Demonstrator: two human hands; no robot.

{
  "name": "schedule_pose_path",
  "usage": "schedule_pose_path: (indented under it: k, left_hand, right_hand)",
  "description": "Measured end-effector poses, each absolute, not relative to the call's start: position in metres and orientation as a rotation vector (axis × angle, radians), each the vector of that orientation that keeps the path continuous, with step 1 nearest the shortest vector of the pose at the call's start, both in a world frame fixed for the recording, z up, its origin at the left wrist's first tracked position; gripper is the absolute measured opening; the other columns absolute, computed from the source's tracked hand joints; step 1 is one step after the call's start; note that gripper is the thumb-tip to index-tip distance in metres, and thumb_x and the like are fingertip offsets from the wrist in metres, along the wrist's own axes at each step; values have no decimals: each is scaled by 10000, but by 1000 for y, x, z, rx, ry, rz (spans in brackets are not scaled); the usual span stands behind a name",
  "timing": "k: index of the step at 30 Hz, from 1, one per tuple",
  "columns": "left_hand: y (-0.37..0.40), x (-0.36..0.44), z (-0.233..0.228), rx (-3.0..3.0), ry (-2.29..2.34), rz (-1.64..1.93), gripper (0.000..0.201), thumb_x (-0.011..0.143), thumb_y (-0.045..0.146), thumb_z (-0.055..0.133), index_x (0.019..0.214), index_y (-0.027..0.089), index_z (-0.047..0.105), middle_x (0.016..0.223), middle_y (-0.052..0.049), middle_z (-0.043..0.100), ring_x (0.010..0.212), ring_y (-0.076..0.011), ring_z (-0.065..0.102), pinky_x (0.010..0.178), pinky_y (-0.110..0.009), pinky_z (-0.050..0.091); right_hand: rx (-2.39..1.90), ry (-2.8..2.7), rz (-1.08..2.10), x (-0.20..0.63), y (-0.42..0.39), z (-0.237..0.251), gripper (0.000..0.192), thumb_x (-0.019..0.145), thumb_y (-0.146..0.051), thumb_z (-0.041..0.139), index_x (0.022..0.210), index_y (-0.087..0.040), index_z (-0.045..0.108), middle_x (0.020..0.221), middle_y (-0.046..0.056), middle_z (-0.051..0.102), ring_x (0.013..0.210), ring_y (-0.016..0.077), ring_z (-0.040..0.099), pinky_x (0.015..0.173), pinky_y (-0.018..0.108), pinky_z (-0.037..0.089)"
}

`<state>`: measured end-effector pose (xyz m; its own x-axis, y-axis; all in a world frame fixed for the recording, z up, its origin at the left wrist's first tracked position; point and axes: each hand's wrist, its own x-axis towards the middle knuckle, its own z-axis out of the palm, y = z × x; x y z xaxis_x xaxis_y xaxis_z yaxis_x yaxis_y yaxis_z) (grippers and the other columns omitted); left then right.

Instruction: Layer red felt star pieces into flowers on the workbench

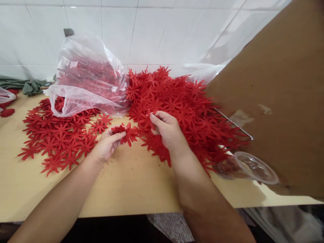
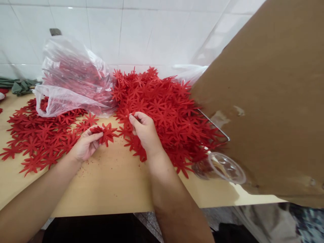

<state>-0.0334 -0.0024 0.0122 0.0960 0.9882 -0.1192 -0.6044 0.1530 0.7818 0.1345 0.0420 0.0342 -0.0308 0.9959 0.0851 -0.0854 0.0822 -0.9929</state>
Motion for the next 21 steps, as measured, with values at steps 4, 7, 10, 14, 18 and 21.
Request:
schedule_pose_path:
  k: [4, 7, 10, 14, 18, 21]
  left_hand:
    - [-5, -35, 18, 605, 667, 1292, 209, 538, 110, 699, 733, 141, 631, 710, 11, 669, 675, -91, 612, 678, -220, 473]
    - [-7, -35, 20, 644, 611, 1278, 187, 555, 112, 691, 734, 131, 639, 702, 2, 669, 681, -91, 611, 701, -216, 466]
    - [-7, -36, 19, 674, 617, 1268, 183, 574, 122, 689, 750, 134, 638, 716, -5, 668, 684, -96, 609, 699, -228, 463]
    - [-5, -37, 17, 678, 676, 1250, 266, 593, 157, 696, 852, 165, 634, 760, 2, 661, 666, -87, 595, 646, -224, 452]
    - [-2, -36, 14, 666, 833, 1240, 324, 580, 170, 717, 891, 172, 628, 763, 14, 652, 625, -53, 573, 595, -184, 427]
    - [1, -34, 11, 662, 966, 1267, 288, 543, 199, 747, 796, 148, 619, 719, 13, 647, 612, -56, 574, 582, -182, 422]
  right_hand:
    - [-931, -1402, 1512, 134, 34, 40, 445, 661, -350, 645, 1059, -183, 538, 526, -95, 376, 391, 20, 274, 362, 179, 186]
    - [-900, -1637, 1673, 121, 25, 40, 432, 670, -327, 646, 1054, -162, 538, 506, -94, 401, 399, 23, 298, 374, 181, 207]
    - [-907, -1684, 1626, 111, 23, 37, 265, 666, -334, 634, 843, -158, 544, 536, -72, 457, 412, 24, 327, 375, 178, 227]
    - [-1046, -1549, 1289, 122, 34, 34, 199, 694, -358, 573, 734, -184, 485, 527, -73, 408, 411, 41, 315, 376, 184, 251]
    - [-1226, -1378, 522, 155, 57, 29, 167, 727, -347, 506, 788, -192, 499, 660, -10, 479, 565, 112, 461, 553, 283, 428]
    - [-1337, -1380, -59, 173, 68, 24, 290, 695, -362, 551, 913, -170, 541, 957, 107, 532, 938, 244, 503, 849, 478, 390]
